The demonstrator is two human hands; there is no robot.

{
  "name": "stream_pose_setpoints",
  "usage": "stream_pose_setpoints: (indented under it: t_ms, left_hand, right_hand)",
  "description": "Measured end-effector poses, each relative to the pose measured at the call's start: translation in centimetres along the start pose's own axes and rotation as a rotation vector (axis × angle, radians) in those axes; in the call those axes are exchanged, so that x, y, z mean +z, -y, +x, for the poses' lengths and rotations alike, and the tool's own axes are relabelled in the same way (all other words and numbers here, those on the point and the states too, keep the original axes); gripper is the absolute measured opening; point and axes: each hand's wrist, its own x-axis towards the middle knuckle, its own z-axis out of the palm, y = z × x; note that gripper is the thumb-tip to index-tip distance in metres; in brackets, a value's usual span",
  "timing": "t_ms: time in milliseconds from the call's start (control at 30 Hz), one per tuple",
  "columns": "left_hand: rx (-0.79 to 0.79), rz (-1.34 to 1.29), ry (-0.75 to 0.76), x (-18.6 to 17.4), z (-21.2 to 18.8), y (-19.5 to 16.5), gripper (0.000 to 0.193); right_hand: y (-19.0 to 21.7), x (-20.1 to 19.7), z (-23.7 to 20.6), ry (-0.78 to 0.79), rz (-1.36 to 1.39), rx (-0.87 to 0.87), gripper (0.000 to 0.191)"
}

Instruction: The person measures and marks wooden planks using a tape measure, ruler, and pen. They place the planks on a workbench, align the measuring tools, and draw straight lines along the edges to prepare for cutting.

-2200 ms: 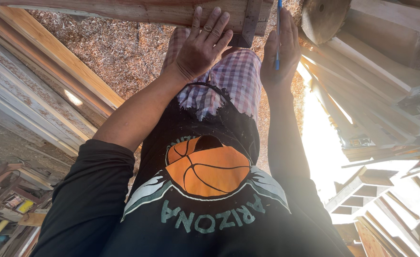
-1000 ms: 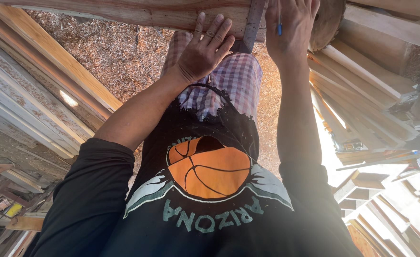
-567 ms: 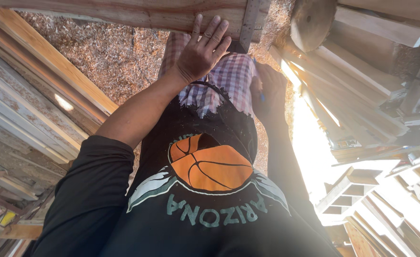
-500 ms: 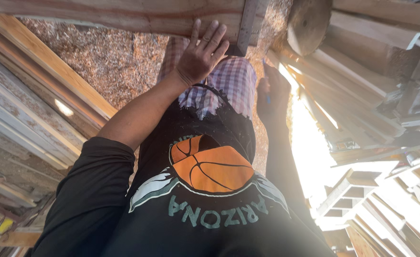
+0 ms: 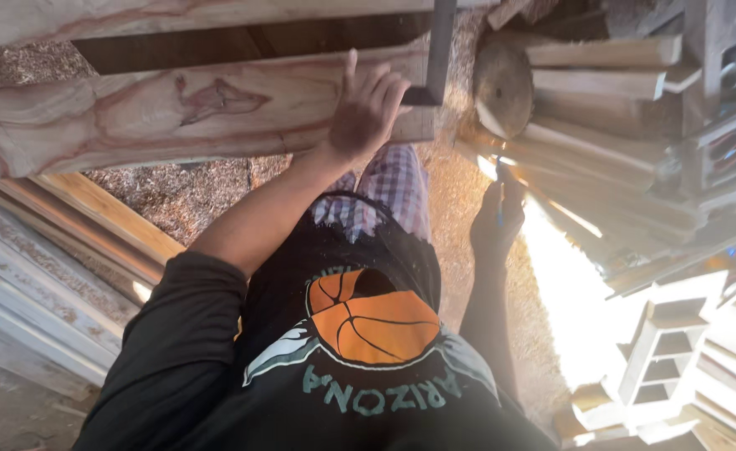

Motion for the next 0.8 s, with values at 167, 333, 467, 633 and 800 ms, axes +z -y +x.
stream_pose_setpoints:
  t_ms: [167, 333, 467, 633, 800]
  left_hand:
    - [-0.021, 0.116, 0.002, 3.8, 6.6, 3.7, 0.038]
    - [-0.063, 0.096, 0.078, 4.9, 8.8, 4.4, 0.038]
    - [-0.083, 0.132, 0.077, 4.8, 9.2, 4.4, 0.024]
    - [-0.024, 0.221, -0.023, 4.5, 8.4, 4.7, 0.012]
    - [-0.032, 0.19, 0.034, 3.9, 7.9, 4.8, 0.025]
  right_hand:
    - [1.8, 2.1, 1.0, 0.07, 0.042, 0.128, 0.041]
    - [2.8, 2.3, 6.4, 0.133, 0.025, 0.065, 0.04]
    - [3.4, 2.1, 12.4, 0.169, 0.054, -0.076, 0.038]
    - [3.5, 2.5, 17.7, 0.222, 0.086, -0.236, 0.037]
    - [3.8, 3.2, 20.4, 0.265, 0.086, -0.231, 0.038]
